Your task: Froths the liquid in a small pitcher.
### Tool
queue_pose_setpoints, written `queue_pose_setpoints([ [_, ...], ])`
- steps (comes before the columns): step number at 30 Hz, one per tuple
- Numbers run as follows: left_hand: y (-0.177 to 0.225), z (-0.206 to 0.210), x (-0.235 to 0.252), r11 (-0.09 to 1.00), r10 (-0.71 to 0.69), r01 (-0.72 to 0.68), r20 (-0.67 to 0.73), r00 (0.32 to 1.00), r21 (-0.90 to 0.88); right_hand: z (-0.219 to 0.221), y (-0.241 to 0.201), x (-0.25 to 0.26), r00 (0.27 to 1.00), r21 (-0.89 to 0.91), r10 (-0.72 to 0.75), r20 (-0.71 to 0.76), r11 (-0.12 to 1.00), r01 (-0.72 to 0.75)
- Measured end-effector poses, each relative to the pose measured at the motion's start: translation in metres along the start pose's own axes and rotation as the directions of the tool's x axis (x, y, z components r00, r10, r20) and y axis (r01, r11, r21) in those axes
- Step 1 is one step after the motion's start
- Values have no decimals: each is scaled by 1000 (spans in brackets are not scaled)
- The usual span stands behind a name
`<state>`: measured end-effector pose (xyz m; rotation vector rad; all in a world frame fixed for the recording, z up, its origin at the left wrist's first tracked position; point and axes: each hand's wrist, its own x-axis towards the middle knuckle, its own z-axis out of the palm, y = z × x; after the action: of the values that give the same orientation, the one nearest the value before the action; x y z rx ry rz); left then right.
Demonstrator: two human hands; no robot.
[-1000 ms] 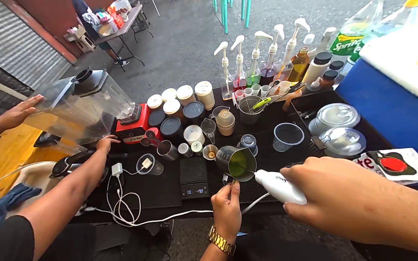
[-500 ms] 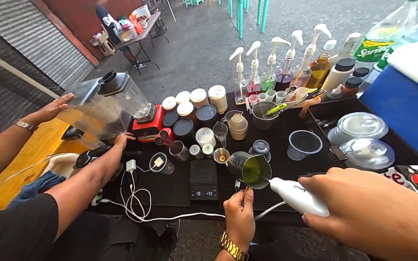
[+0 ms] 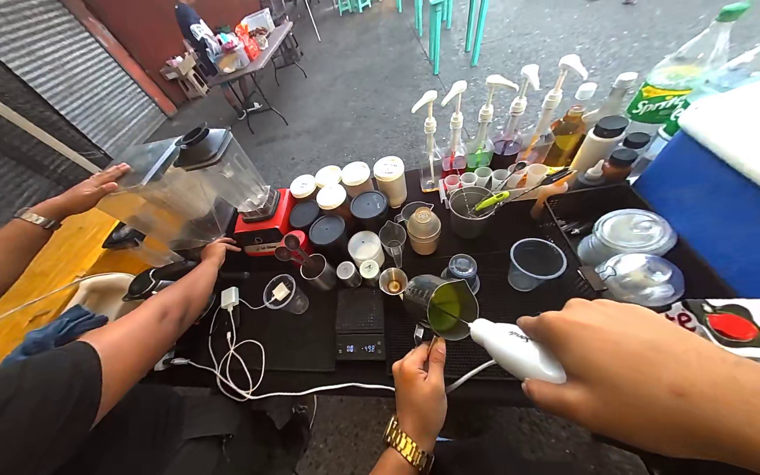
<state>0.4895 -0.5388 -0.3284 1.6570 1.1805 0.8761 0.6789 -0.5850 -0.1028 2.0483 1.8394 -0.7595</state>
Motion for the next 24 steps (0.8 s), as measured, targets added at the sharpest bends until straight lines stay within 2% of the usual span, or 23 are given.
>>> queue_pose_setpoints([
  [6,4,0,-2,1000,-6,6,-8,1000,8,-16,-12,-7,996,18,20,81,1000,-21],
  [15,14,4,-8,1000,20,-21,-24,1000,-10,-12,-4,-19,999,28,7,51,1000,-8],
  [24,32,8,-19,1000,-23,24,-28,999,5,-11,8,-37,999,-2,-35,-31,999,35],
])
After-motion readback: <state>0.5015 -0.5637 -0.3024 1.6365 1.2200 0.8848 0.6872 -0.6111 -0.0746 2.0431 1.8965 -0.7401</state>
